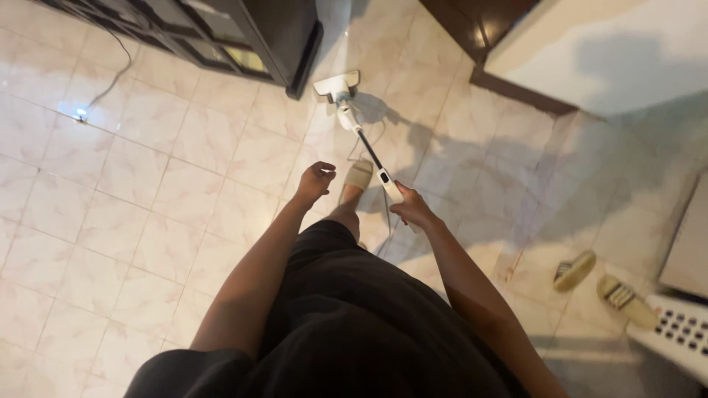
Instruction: The person vacuums the tiled floor in a room, moving the vacuum head under a bed frame and around furniture while holding the power cord with one hand.
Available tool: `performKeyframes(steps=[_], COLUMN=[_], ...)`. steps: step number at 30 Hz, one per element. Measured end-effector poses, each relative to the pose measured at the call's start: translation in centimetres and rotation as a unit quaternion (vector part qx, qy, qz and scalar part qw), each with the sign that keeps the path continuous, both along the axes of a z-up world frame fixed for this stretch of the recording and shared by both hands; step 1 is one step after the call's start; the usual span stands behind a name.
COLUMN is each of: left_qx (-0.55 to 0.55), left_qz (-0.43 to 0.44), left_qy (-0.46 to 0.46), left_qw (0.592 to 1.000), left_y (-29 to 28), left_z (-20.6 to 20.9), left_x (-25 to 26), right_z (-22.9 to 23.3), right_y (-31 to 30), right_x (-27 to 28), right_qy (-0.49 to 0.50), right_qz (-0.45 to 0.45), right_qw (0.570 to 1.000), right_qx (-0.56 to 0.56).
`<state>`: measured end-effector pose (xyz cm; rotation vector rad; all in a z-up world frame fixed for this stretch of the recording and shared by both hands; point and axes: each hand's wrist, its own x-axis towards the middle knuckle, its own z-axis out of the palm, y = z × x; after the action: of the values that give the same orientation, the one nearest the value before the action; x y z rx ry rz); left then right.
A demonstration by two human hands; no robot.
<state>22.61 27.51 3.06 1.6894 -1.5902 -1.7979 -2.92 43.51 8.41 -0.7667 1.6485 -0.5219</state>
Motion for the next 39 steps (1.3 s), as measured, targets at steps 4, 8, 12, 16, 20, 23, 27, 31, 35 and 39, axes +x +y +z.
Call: performKeyframes(steps=[4,8,12,16,20,23,27,31,35,39], left_qx=[0.012,0.028,0.014,0.007,-0.036,-0.046,0.004,0.036,0.028,-0.018], left_qz=[-0.008,0.005,0.042,0.076,0.089,0.134,0.236,0.27,0.237,0.17], left_qy=[-0.024,-0.028,-0.034,-0.002,0.004,0.007,-0.007,-0.03,-0.035,-0.043], left_qw=[1.0,0.999,0.998,0.997,0.995,0.99,0.972,0.962,0.971,0.984], left_y=[5.6,8.9,9.9,10.2,10.7,11.6,11.7,9.4,6.3,3.0], left_z=[0.1,0.2,0.9,2.3,3.0,2.5,0.7,1.0,2.1,2.8], left_x=[3.8,8.1,11.1,12.9,15.2,19.1,24.4,25.7,23.0,19.1], right_z=[1.8,1.6,-2.7,-8.1,-7.6,-5.1,-1.5,0.8,2.2,1.1], right_y=[5.9,11.6,14.4,11.1,2.7,-4.8,-14.7,-21.9,-24.2,-21.9], right_x=[3.3,5.8,3.8,-2.2,-10.5,-14.4,-17.4,-17.0,-17.3,-15.4], right_qy=[0.045,0.079,0.085,0.088,0.2,0.458,0.501,0.554,0.579,0.394], right_qz=[0.007,0.01,0.007,0.034,0.121,0.261,0.311,0.334,0.367,0.346], right_qw=[0.999,0.996,0.996,0.994,0.971,0.849,0.806,0.76,0.723,0.85], right_qx=[0.021,0.036,0.019,-0.049,-0.043,-0.036,-0.05,-0.057,-0.087,-0.049])
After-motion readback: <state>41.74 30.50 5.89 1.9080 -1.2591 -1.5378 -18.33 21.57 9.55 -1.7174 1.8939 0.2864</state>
